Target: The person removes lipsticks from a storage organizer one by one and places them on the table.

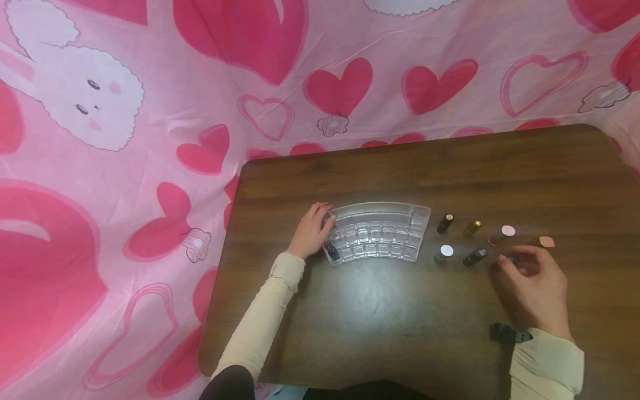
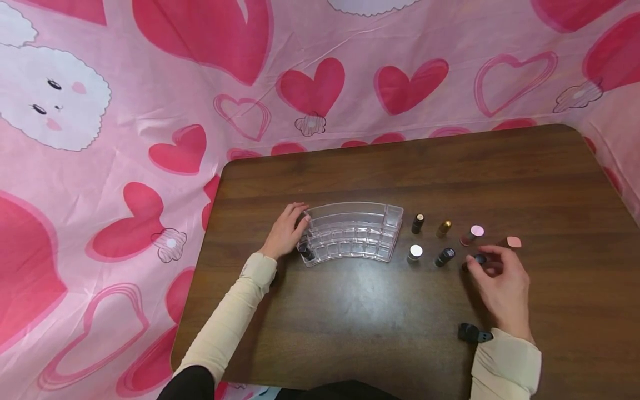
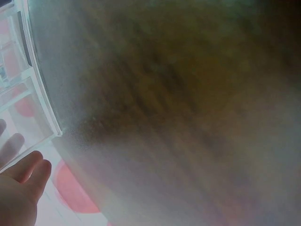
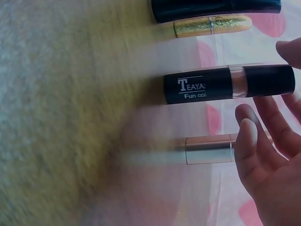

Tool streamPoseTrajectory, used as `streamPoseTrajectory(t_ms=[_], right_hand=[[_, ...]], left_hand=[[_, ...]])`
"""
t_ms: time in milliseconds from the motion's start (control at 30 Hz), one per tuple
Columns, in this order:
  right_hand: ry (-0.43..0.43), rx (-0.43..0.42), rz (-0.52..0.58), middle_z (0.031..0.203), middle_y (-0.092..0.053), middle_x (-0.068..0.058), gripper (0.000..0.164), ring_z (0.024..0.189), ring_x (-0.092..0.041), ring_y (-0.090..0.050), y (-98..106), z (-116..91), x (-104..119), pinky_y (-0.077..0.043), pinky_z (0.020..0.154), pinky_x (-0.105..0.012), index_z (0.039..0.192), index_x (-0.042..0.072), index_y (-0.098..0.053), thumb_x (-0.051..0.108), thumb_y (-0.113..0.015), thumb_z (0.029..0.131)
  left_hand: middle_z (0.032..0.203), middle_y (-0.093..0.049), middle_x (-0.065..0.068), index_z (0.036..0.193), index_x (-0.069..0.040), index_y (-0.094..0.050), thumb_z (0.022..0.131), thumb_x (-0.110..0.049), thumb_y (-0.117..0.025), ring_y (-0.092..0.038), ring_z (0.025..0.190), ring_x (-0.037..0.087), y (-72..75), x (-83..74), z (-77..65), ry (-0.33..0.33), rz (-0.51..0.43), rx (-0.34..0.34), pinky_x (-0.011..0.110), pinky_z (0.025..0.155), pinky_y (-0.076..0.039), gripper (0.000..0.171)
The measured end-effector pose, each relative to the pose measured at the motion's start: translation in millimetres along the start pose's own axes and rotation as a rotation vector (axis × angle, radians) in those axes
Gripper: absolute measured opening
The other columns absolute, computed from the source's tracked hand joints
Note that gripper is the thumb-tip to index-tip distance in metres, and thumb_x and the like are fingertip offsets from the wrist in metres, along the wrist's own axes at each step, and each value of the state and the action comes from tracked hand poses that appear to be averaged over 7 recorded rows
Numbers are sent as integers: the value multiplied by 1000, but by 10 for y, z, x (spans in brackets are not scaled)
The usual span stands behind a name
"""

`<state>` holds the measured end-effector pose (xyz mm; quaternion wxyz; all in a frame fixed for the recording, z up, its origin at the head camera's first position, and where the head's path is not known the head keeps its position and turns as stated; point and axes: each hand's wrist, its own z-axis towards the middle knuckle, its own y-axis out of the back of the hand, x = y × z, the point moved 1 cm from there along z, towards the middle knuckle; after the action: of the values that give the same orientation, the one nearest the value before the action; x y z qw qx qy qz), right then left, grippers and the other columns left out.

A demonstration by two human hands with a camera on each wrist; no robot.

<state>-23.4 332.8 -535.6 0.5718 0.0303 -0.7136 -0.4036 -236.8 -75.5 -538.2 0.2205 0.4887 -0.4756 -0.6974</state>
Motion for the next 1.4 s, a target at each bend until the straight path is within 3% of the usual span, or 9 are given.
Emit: streamPoseTrajectory(t_ms=[167, 400, 600, 667, 833, 967, 1400], right_hand=[[-57, -50, 0, 105, -56, 9, 44, 78, 17, -43, 12, 7, 39, -35, 66, -5, 124, 4, -55, 27, -68, 89], [-146, -147, 50, 112, -58, 12, 37, 82, 15, -45, 51, 10, 111, -36, 72, -7, 123, 15, -61, 28, -68, 89], [7, -277, 137, 121, -61, 15, 34, 88, 14, -49, 55, -31, 191, -37, 77, -5, 120, 9, -65, 18, -69, 88], [83, -316, 169, 113, -61, 20, 30, 88, 13, -52, 56, -37, 217, -38, 77, -5, 116, 10, -67, 14, -70, 87], [216, -367, 241, 96, -59, 30, 26, 84, 11, -56, 49, -34, 294, -40, 76, -6, 109, -1, -67, 4, -71, 84], [266, -361, 292, 94, -59, 30, 28, 81, 12, -56, 17, -28, 358, -41, 76, -7, 106, -12, -64, -2, -70, 82], [449, -227, 411, 99, -65, 22, 26, 83, 7, -61, -152, -66, 609, -46, 77, -7, 105, -14, -63, -9, -68, 80]], left_hand=[[143, -46, 6, 138, -13, -50, 101, -44, -39, -45, 134, 26, -4, 4, -1, -1, -3, 1, 45, 114, -35, 50], [142, -47, 7, 138, -12, -51, 101, -44, -39, -45, 134, 26, -4, 9, -2, -5, -6, 4, 45, 114, -36, 50], [142, -47, 7, 138, -12, -50, 101, -45, -39, -46, 134, 26, -2, 10, -7, -4, -9, 4, 45, 114, -36, 51], [143, -47, 7, 138, -12, -50, 100, -45, -39, -45, 135, 26, 0, 7, -9, -4, -11, 4, 45, 114, -36, 52], [143, -47, 8, 138, -12, -51, 100, -45, -39, -45, 134, 26, 0, 1, -7, -4, -17, 4, 45, 114, -36, 52], [142, -47, 7, 138, -12, -51, 101, -45, -39, -47, 133, 26, -8, 11, -1, -9, -14, 0, 44, 113, -37, 51], [143, -46, 7, 139, -12, -50, 100, -45, -39, -45, 135, 26, -8, 10, 1, -5, -24, 9, 45, 114, -35, 52]])
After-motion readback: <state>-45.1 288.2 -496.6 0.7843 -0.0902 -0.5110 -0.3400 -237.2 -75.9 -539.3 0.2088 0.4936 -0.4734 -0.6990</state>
